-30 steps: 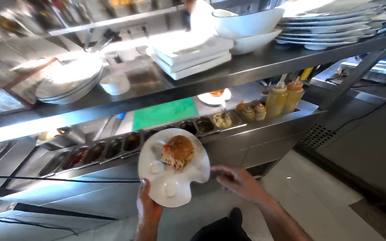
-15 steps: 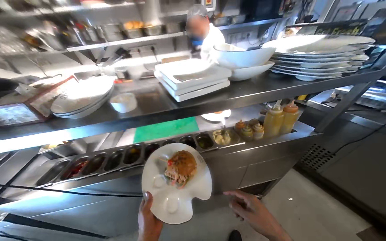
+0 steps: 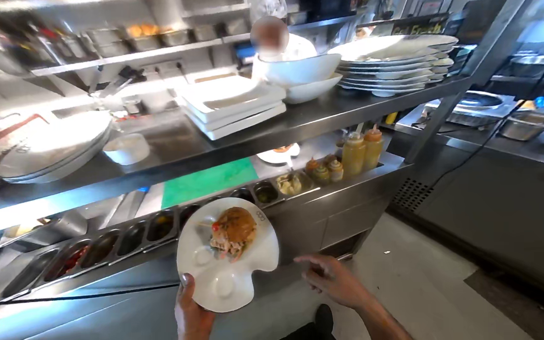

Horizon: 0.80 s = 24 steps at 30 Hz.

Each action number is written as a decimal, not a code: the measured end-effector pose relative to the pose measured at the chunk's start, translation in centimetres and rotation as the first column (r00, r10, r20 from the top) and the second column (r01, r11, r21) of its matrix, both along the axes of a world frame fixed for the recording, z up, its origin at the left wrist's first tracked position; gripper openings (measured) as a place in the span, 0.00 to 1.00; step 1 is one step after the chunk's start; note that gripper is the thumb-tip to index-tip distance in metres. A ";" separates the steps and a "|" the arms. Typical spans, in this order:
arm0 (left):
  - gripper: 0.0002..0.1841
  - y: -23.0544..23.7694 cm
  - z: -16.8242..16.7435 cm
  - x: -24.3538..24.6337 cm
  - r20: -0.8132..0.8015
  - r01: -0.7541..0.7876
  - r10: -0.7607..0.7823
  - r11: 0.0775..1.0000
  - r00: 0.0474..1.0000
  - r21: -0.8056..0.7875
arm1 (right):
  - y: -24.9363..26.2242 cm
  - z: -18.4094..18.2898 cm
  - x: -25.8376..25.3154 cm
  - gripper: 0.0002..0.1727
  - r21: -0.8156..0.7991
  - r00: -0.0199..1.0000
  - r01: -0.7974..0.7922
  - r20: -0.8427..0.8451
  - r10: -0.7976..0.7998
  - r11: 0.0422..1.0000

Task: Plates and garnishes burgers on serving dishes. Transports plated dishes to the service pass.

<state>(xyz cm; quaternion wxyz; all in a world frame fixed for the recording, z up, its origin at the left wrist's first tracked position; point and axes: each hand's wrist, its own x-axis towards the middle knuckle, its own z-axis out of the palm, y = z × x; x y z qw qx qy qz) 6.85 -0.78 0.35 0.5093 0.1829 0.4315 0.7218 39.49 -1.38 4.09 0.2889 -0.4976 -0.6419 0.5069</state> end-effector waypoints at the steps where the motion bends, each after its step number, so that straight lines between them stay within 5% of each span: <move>1: 0.22 0.0 0.0 -0.1 0.004 0.003 -0.003 1.000 1.000 0.005 | 0.1 0.1 -0.1 0.22 -0.003 1.000 -0.004 0.004 0.004 1.000; 24: 0.21 0.6 0.1 -1.3 0.023 0.022 -0.022 0.999 0.999 0.031 | 1.5 0.2 -1.4 0.21 -0.032 0.999 0.000 0.042 0.001 0.999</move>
